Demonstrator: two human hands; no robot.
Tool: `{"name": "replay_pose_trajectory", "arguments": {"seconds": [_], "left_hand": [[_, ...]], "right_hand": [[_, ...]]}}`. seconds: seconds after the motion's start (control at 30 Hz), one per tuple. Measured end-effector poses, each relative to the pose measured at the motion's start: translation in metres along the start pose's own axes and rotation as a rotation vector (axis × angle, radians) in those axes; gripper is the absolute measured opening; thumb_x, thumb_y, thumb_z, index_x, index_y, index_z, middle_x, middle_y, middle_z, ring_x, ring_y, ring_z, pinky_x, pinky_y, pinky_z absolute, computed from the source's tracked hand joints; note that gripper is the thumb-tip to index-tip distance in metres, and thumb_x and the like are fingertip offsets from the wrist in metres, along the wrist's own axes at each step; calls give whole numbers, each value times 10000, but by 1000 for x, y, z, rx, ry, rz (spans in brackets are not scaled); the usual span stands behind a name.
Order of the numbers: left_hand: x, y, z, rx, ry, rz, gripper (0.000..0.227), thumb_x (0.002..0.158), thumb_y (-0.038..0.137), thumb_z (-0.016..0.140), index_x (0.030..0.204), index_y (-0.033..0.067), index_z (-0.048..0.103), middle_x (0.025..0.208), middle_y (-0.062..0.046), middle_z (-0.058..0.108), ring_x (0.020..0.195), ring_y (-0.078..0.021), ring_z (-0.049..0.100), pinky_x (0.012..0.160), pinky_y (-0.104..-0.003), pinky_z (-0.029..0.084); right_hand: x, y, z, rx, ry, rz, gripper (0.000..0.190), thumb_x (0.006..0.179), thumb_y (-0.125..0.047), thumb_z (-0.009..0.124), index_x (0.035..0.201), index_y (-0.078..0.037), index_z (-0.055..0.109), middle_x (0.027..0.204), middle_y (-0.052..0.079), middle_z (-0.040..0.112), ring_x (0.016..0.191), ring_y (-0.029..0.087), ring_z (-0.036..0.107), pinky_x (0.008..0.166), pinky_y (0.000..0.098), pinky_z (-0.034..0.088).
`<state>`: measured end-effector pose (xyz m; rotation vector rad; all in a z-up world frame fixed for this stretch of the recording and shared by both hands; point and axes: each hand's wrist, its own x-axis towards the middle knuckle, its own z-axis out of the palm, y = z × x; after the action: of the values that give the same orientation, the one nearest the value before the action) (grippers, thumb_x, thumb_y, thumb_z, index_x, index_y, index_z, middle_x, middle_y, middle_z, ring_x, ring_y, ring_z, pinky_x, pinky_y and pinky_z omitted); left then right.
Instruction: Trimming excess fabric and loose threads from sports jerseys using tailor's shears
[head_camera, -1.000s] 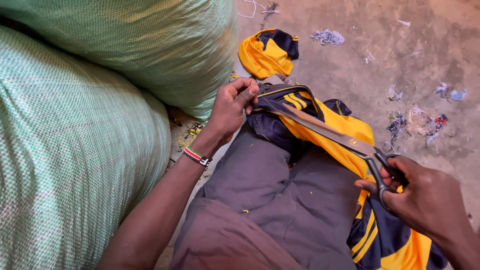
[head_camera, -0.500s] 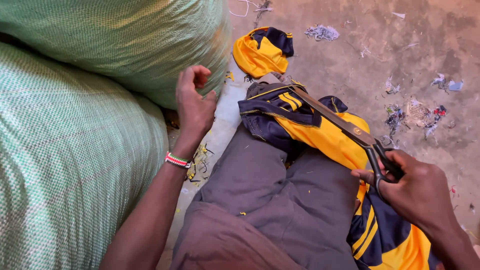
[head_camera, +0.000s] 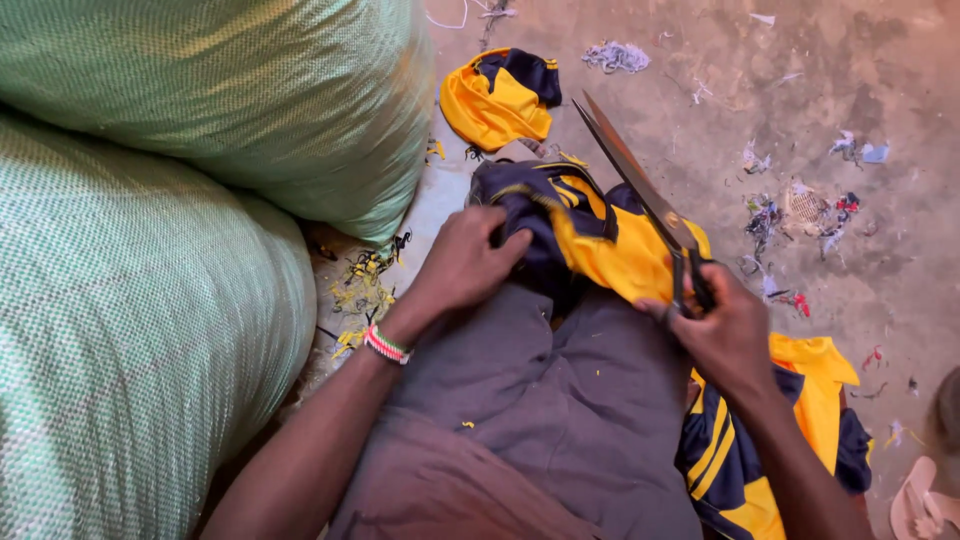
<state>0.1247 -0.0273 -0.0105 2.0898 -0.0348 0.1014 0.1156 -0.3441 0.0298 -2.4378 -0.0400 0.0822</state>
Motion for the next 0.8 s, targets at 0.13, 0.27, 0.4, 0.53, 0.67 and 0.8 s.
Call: {"name": "replay_pose_trajectory", "arguments": {"seconds": [0.13, 0.27, 0.4, 0.53, 0.67, 0.8], "left_hand": [[27, 54, -23, -760, -213, -183, 202, 939, 149, 599, 775, 32, 622, 567, -176, 634, 433, -230, 684, 378, -316, 597], [63, 48, -32, -855, -253, -340, 165, 903, 137, 626, 852, -19, 605, 518, -193, 553, 347, -258, 634, 267, -282, 523], [94, -31, -9, -313, 193, -252, 289, 875, 364, 763, 944, 123, 619, 669, -106, 649, 591, -274, 705, 517, -385, 534], [27, 5, -5, -275, 141, -35, 407, 846, 486, 820, 1037, 168, 653, 809, -47, 665, 838, -220, 706, 816, -378, 561], [-15, 22, -22, 89, -319, 348, 743, 752, 364, 871, 1411, 208, 565, 1352, -239, 515, 1232, -573, 484, 1036, -671, 448], [4, -16, -19, -169, -101, 335, 97, 987, 84, 652, 984, 93, 748, 948, -141, 725, 972, -367, 689, 901, -452, 546]], "right_hand": [[17, 21, 22, 153, 33, 62, 388, 761, -197, 974, 964, -54, 676, 635, 76, 590, 576, 184, 591, 530, 290, 493], [19, 8, 25, 231, 30, 120, 373, 717, -172, 964, 897, -57, 658, 585, 35, 562, 564, 107, 531, 509, 213, 450], [20, 9, 38, 338, 46, 194, 385, 744, -212, 962, 859, -65, 626, 589, 13, 567, 538, 75, 505, 484, 177, 400], [29, 24, 45, 271, 65, 175, 390, 797, -254, 949, 872, -87, 604, 610, -4, 559, 574, 67, 502, 514, 185, 384], [34, 35, 51, 159, 83, 155, 408, 796, -297, 951, 904, -115, 601, 626, 24, 514, 663, 138, 581, 534, 240, 379], [35, 17, 42, 356, 39, 189, 322, 842, -189, 897, 853, -92, 591, 594, -24, 560, 532, 38, 504, 467, 162, 385]]}}
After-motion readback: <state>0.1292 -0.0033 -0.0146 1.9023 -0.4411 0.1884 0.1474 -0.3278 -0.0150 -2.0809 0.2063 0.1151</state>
